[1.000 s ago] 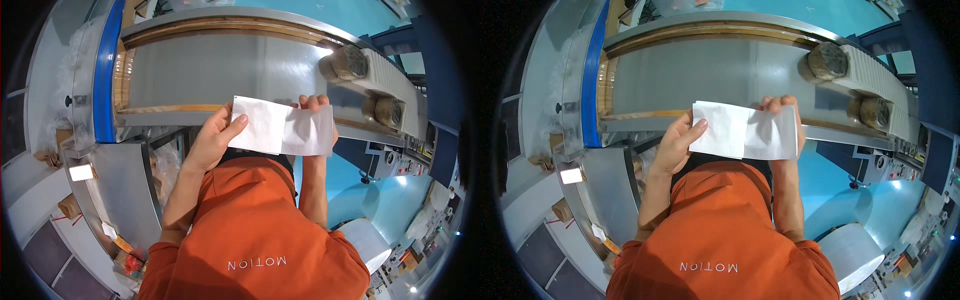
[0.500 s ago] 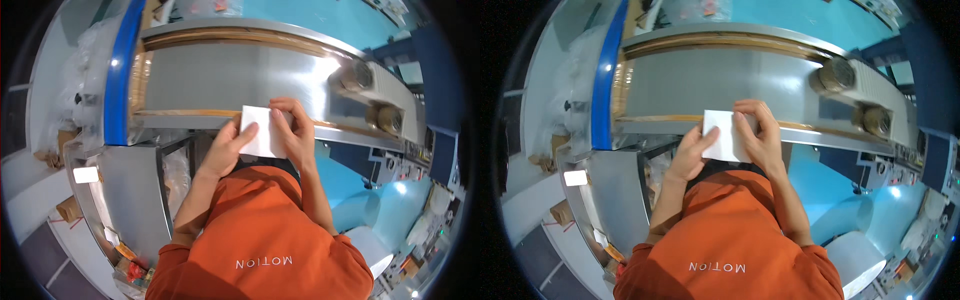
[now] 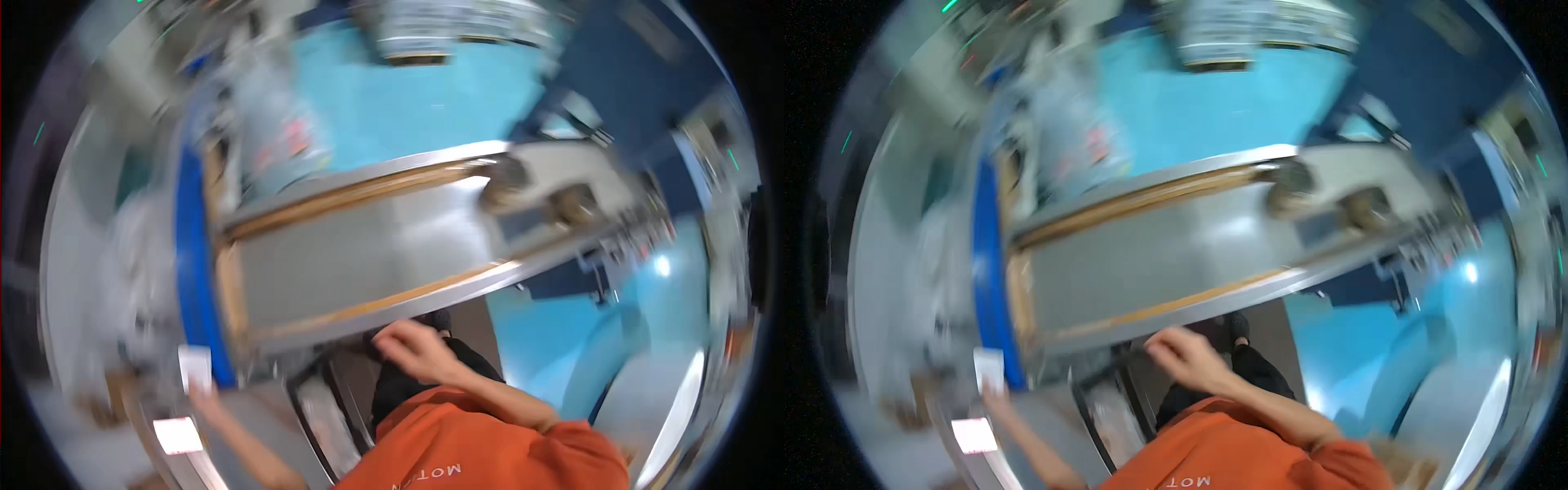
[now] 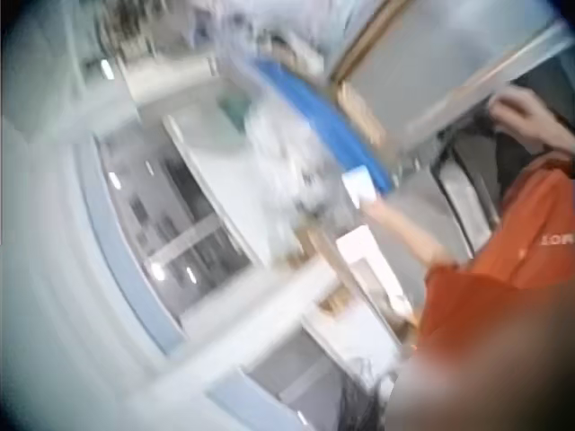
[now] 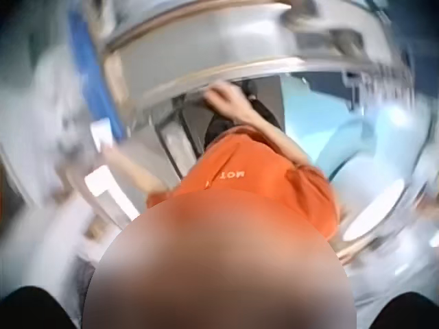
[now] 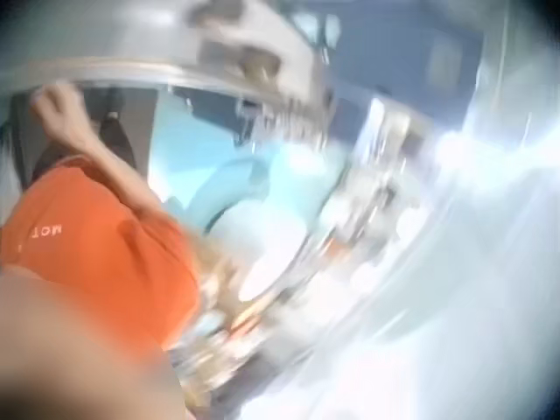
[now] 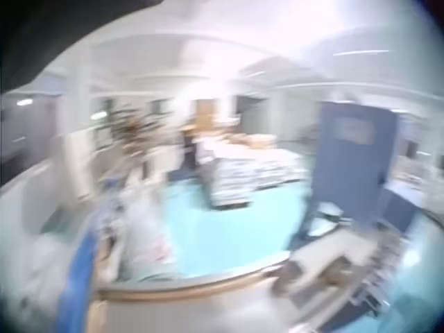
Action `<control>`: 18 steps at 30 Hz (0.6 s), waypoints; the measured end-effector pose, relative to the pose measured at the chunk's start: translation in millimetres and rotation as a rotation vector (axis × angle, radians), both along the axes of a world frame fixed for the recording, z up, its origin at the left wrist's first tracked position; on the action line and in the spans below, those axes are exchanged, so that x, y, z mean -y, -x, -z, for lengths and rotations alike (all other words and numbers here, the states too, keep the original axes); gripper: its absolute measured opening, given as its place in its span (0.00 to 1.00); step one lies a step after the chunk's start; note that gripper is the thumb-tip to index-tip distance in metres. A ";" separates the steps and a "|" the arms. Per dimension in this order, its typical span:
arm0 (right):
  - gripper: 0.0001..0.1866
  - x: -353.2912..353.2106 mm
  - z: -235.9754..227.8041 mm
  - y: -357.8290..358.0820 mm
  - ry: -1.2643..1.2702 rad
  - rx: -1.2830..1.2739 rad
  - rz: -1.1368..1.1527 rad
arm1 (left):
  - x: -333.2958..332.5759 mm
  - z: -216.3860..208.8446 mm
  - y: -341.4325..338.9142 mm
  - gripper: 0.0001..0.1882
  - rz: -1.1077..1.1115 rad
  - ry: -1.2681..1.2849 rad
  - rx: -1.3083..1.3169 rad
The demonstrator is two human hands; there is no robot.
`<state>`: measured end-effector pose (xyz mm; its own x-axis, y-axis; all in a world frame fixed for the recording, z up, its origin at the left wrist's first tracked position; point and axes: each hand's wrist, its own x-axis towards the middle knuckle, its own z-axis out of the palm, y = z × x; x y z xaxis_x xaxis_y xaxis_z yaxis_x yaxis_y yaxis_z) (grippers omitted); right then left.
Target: Manually collecting and stacking paper products from a production line onto a work table.
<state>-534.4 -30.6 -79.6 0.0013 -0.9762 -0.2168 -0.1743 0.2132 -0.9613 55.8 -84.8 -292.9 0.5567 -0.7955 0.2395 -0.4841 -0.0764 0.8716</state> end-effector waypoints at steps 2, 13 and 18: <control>0.09 -2.9 6.3 0.5 0.178 -0.014 -0.082 | 73.6 -13.8 25.2 0.24 0.094 -0.107 -0.254; 0.10 -137.4 22.3 134.9 0.220 -0.005 -0.030 | 137.5 -123.0 416.9 0.41 0.317 -0.004 0.332; 0.14 -243.3 31.5 242.4 0.236 -0.216 0.152 | -54.1 -153.3 614.0 0.21 0.368 0.752 0.754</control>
